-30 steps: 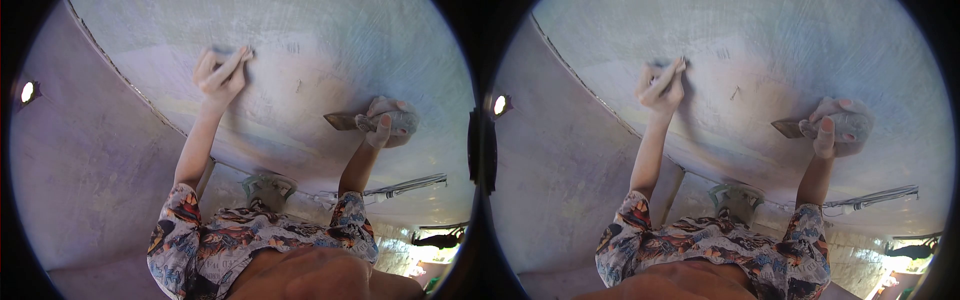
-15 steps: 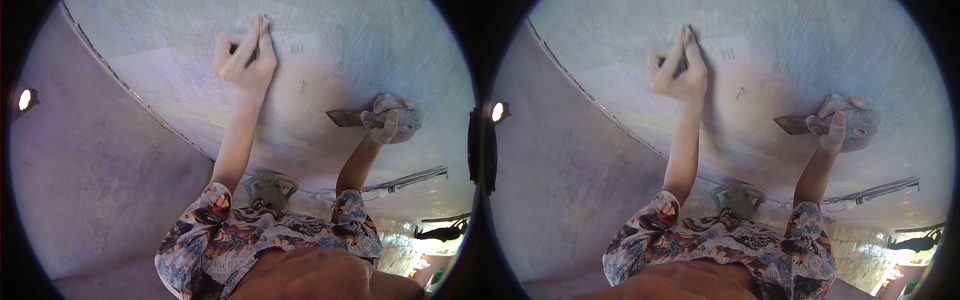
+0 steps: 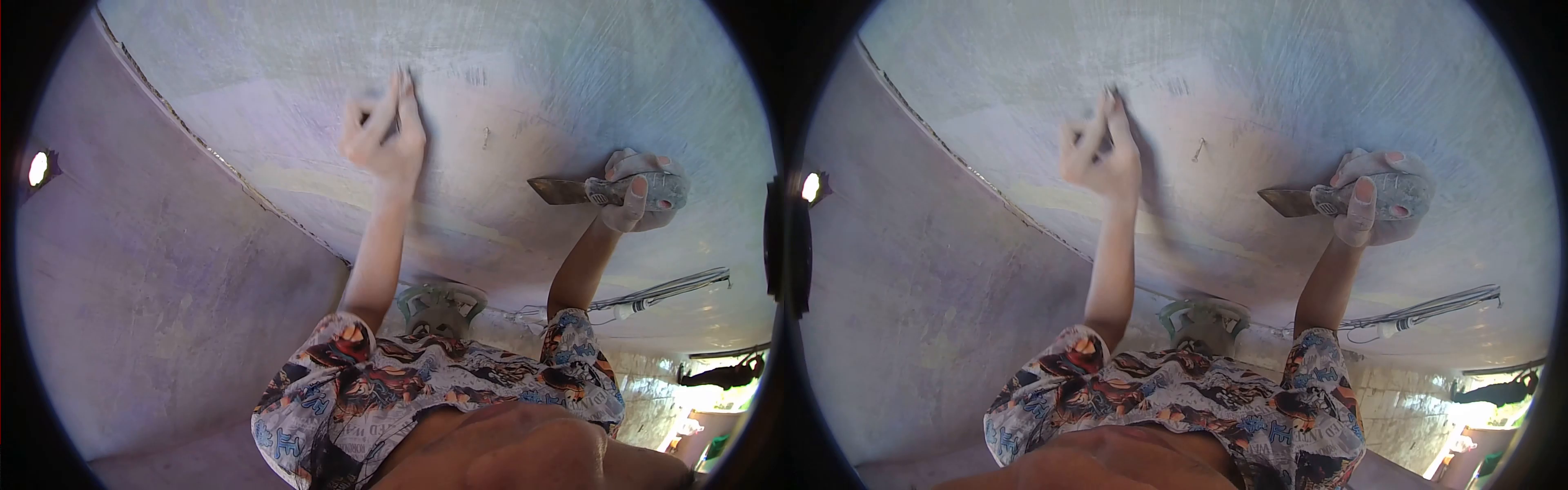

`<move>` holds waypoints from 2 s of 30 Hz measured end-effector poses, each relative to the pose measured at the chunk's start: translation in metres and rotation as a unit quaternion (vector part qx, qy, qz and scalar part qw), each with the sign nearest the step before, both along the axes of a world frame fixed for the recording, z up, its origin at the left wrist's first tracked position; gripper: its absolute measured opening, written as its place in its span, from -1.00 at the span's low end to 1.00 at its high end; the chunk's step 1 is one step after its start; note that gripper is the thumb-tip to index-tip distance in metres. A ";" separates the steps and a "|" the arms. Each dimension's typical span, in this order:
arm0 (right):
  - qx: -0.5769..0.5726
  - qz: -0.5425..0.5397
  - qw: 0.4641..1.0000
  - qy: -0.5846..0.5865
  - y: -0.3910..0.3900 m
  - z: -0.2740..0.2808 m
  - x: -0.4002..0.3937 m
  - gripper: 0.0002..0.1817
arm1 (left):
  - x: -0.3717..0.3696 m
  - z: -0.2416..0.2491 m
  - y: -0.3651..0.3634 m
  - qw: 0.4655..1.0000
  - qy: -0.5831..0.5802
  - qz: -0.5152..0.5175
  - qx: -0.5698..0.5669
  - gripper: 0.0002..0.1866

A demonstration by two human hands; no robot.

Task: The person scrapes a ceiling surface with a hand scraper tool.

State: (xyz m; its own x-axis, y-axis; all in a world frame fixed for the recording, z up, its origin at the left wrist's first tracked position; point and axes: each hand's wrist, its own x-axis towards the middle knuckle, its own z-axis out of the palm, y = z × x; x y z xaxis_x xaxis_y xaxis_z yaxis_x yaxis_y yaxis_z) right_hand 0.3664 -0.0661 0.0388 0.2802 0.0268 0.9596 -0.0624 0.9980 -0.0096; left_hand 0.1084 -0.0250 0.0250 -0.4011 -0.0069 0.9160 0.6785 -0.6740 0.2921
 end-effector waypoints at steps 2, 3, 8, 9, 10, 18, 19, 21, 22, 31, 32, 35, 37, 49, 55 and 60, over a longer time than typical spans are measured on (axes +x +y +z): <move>0.003 -0.002 1.000 -0.005 0.000 0.001 -0.001 -0.57 | -0.004 -0.037 -0.001 0.999 0.009 0.021 -0.036 -0.73; -0.001 -0.005 1.000 0.001 0.000 0.002 -0.002 -0.58 | -0.004 -0.039 -0.005 0.999 0.024 0.021 -0.027 -0.72; 0.000 0.006 1.000 0.023 -0.001 -0.001 -0.002 -0.58 | -0.008 0.025 -0.001 0.999 0.028 0.038 -0.001 -0.69; 0.004 -0.009 1.000 0.020 -0.001 -0.001 -0.002 -0.58 | -0.006 0.023 -0.001 0.999 0.020 0.034 -0.013 -0.68; 0.010 -0.024 0.999 0.020 0.000 0.000 -0.003 -0.58 | -0.005 0.020 -0.001 0.999 0.016 0.030 -0.023 -0.67; 0.002 -0.006 1.000 0.013 0.002 0.002 -0.004 -0.58 | -0.004 0.012 -0.001 1.000 -0.008 -0.006 -0.021 -0.73; 0.001 -0.002 1.000 0.018 0.001 0.002 -0.005 -0.58 | -0.003 0.009 -0.001 1.000 -0.007 -0.008 -0.022 -0.73; -0.005 -0.010 0.999 0.033 0.001 0.002 -0.009 -0.59 | 0.000 -0.015 -0.001 0.999 -0.007 0.032 -0.022 -0.74; -0.006 -0.019 0.999 0.047 0.001 0.003 -0.011 -0.60 | 0.006 -0.031 -0.008 0.999 -0.019 0.016 -0.043 -0.74; -0.020 -0.014 0.999 0.024 0.002 0.007 -0.014 -0.56 | 0.003 0.006 0.007 0.999 -0.006 0.036 0.018 -0.72; -0.019 -0.016 0.999 0.025 0.001 0.007 -0.013 -0.56 | 0.009 -0.031 0.000 1.000 -0.008 0.005 -0.014 -0.71; -0.018 -0.018 0.999 0.027 -0.001 0.007 -0.014 -0.57 | 0.010 -0.034 0.001 1.000 0.012 0.004 -0.017 -0.70; -0.021 -0.019 0.999 0.028 -0.001 0.009 -0.016 -0.56 | 0.007 -0.003 0.006 0.998 0.038 0.040 0.015 -0.70; -0.017 -0.018 0.999 0.026 0.000 0.007 -0.013 -0.56 | 0.008 0.034 0.007 0.999 0.040 0.006 0.014 -0.74; -0.009 -0.001 0.999 0.031 0.000 0.006 -0.013 -0.57 | 0.011 -0.042 -0.010 0.997 0.015 -0.027 -0.070 -0.76; -0.018 -0.004 0.999 0.027 0.000 0.007 -0.015 -0.57 | -0.005 0.062 0.020 0.997 0.039 0.053 0.037 -0.76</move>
